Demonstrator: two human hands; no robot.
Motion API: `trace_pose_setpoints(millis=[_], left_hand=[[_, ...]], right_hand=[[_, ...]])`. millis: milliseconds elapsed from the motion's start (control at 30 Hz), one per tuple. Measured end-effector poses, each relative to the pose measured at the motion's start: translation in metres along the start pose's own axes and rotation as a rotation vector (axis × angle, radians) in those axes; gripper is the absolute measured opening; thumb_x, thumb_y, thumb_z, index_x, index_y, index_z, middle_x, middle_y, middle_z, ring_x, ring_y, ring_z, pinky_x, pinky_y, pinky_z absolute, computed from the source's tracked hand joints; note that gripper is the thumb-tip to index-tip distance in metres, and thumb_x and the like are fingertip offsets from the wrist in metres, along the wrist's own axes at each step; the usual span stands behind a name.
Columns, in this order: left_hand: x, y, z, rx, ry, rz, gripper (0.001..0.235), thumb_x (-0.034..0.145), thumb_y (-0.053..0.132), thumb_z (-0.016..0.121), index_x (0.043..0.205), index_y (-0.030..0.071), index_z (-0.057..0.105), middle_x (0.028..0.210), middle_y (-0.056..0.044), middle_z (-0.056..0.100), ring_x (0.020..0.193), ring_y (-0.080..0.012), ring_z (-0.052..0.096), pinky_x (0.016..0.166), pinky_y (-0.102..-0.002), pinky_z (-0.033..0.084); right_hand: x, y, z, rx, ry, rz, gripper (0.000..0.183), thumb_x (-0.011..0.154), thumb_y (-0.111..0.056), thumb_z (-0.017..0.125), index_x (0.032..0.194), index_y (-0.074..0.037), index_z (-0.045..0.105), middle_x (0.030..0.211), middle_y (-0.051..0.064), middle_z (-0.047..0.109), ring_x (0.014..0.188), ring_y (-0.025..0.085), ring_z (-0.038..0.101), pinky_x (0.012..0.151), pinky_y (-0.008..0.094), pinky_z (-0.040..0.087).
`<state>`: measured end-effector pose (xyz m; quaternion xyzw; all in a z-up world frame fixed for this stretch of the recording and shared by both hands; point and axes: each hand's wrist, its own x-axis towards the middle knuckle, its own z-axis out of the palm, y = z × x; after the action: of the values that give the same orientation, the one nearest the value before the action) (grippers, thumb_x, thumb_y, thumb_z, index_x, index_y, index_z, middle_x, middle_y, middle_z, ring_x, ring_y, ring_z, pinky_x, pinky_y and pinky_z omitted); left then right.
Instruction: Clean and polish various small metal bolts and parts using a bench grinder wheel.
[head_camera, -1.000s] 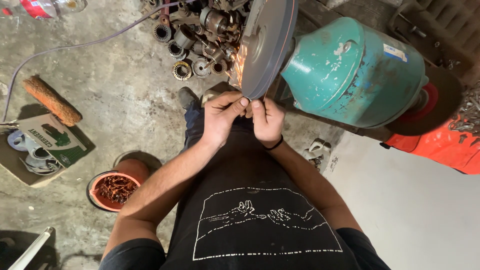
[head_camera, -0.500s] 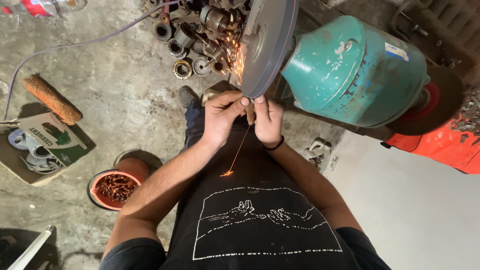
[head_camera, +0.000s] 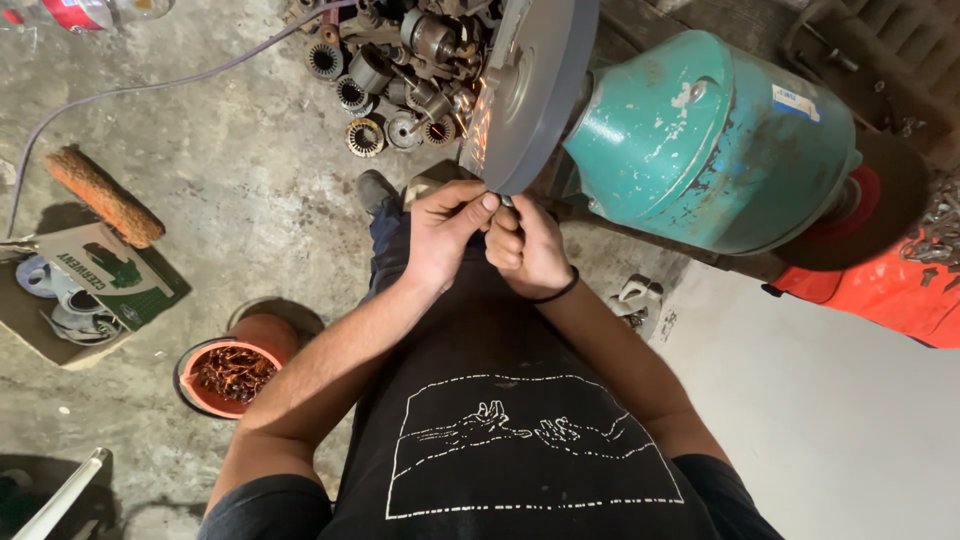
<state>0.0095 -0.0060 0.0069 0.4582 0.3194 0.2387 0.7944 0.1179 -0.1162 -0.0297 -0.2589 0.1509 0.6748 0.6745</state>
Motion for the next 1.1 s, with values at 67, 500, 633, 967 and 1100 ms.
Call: trace_pose_setpoints(millis=[67,500,633,967,1100], left_hand=[[-0.002,-0.014,-0.007,-0.009,-0.005,-0.032,0.017,0.1,0.007,0.074,0.114,-0.003,0.073,0.097,-0.005,0.072,0.083,-0.0108,0.062,0.077,-0.027,0.051],[-0.043,-0.017,-0.023,0.145,-0.151,-0.104,0.016,0.098,0.003,0.073,0.113,0.002,0.065,0.102,0.0,0.069,0.092,-0.0076,0.063,0.083,-0.024,0.053],[-0.074,-0.061,-0.032,0.195,-0.006,-0.078,0.013,0.1,0.004,0.073,0.111,0.001,0.067,0.104,-0.001,0.069,0.096,-0.0079,0.063,0.086,-0.024,0.053],[-0.168,-0.15,-0.049,0.3,0.426,-0.142,0.021,0.097,0.008,0.075,0.117,0.001,0.073,0.101,-0.005,0.07,0.087,-0.01,0.062,0.078,-0.026,0.053],[-0.195,-0.154,-0.082,0.165,0.397,-0.195,0.055,0.091,0.01,0.076,0.141,0.006,0.053,0.102,-0.003,0.068,0.09,-0.007,0.061,0.082,-0.024,0.053]], right_hand=[[-0.001,-0.002,-0.007,0.077,-0.101,0.06,0.044,0.111,-0.044,0.043,0.079,-0.015,0.045,0.055,-0.003,0.04,0.043,0.01,0.036,0.044,0.024,0.03],[-0.05,0.01,-0.003,-1.33,0.154,-0.66,0.017,0.1,-0.017,0.068,0.1,0.0,0.069,0.073,0.009,0.068,0.064,0.012,0.063,0.06,0.027,0.05],[-0.05,0.013,-0.032,-1.507,0.123,-0.445,0.019,0.093,-0.012,0.075,0.108,0.0,0.071,0.08,0.01,0.071,0.064,0.015,0.064,0.061,0.028,0.052],[-0.034,0.084,-0.14,-1.202,-0.126,0.057,0.02,0.098,-0.013,0.071,0.113,-0.001,0.066,0.096,0.006,0.073,0.076,0.011,0.07,0.064,0.025,0.056],[0.001,0.117,-0.243,-1.071,0.227,0.175,0.02,0.097,-0.016,0.069,0.113,-0.005,0.067,0.087,0.005,0.074,0.066,0.01,0.067,0.056,0.024,0.053]])
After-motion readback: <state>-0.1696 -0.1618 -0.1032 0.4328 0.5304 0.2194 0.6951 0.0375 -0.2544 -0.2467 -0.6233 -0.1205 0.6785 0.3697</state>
